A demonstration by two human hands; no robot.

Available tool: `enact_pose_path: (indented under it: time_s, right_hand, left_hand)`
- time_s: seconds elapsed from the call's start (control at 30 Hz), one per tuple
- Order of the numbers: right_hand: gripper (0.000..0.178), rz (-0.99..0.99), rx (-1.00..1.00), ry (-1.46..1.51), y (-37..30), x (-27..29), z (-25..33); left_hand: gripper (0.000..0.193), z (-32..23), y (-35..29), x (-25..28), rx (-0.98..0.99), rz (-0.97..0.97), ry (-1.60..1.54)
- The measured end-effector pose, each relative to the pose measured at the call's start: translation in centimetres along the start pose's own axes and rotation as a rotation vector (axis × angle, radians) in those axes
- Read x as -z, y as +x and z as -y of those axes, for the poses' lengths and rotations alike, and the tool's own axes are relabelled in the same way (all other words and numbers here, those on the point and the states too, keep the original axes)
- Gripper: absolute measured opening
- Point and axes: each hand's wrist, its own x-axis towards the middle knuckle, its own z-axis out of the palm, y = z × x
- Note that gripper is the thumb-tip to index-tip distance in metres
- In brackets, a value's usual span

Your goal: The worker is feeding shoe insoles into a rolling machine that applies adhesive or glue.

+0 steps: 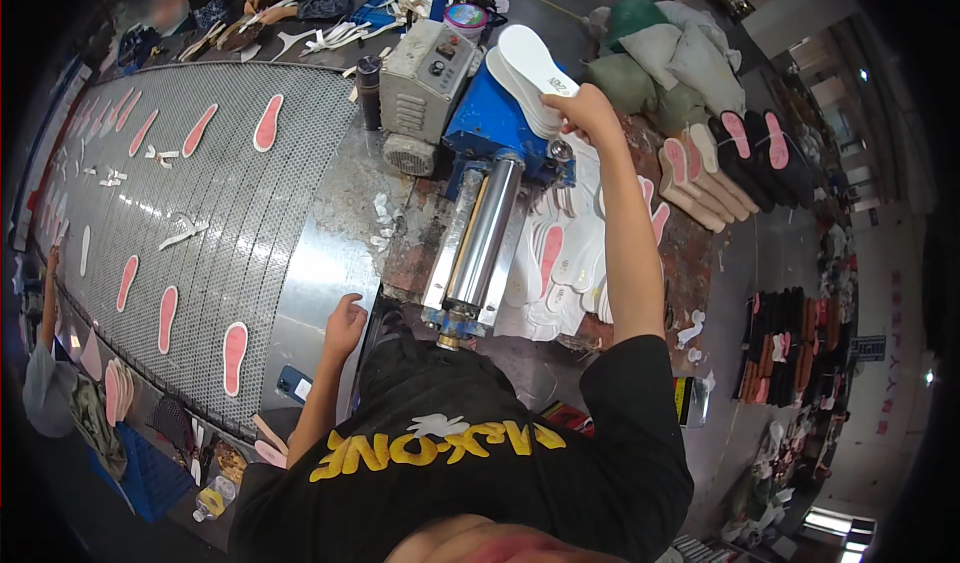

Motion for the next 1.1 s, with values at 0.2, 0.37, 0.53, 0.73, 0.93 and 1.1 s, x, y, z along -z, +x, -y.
enact_pose_path:
  time_s: [0.2,0.37,0.53,0.73,0.93,1.1]
  right_hand:
    - [0.042,-0.021,0.203,0.102,0.2,-0.6,-1.4]
    - [0.026,-0.164,0.333,0.385,-2.6,-2.5,-1.2]
    - [0.020,-0.860,1.168,0.043,-9.9,-2.5,-0.2]
    - [0.016,-0.562,1.289,0.115,-18.6,-4.3,1.6]
    - [0.020,-0.359,1.224,0.260,-12.7,-3.6,-1.2]
    - [0.030,-0.401,0.440,0.074,6.2,-2.5,-1.8]
  left_hand:
    - [0.025,-6.3,3.6,-1.8,-0.084,-0.010,-0.004]
    - [0.025,-18.0,9.1,-3.4,-0.324,0.021,0.001]
    - [0.054,-29.9,10.0,-4.8,-0.396,0.316,-0.560]
    - [0.092,-37.9,9.8,-7.9,-0.430,0.605,-1.181]
    - [0.078,-35.9,9.8,-6.1,-0.394,0.450,-1.079]
    - [0.088,-31.7,7.9,-4.5,-0.345,0.256,-0.805]
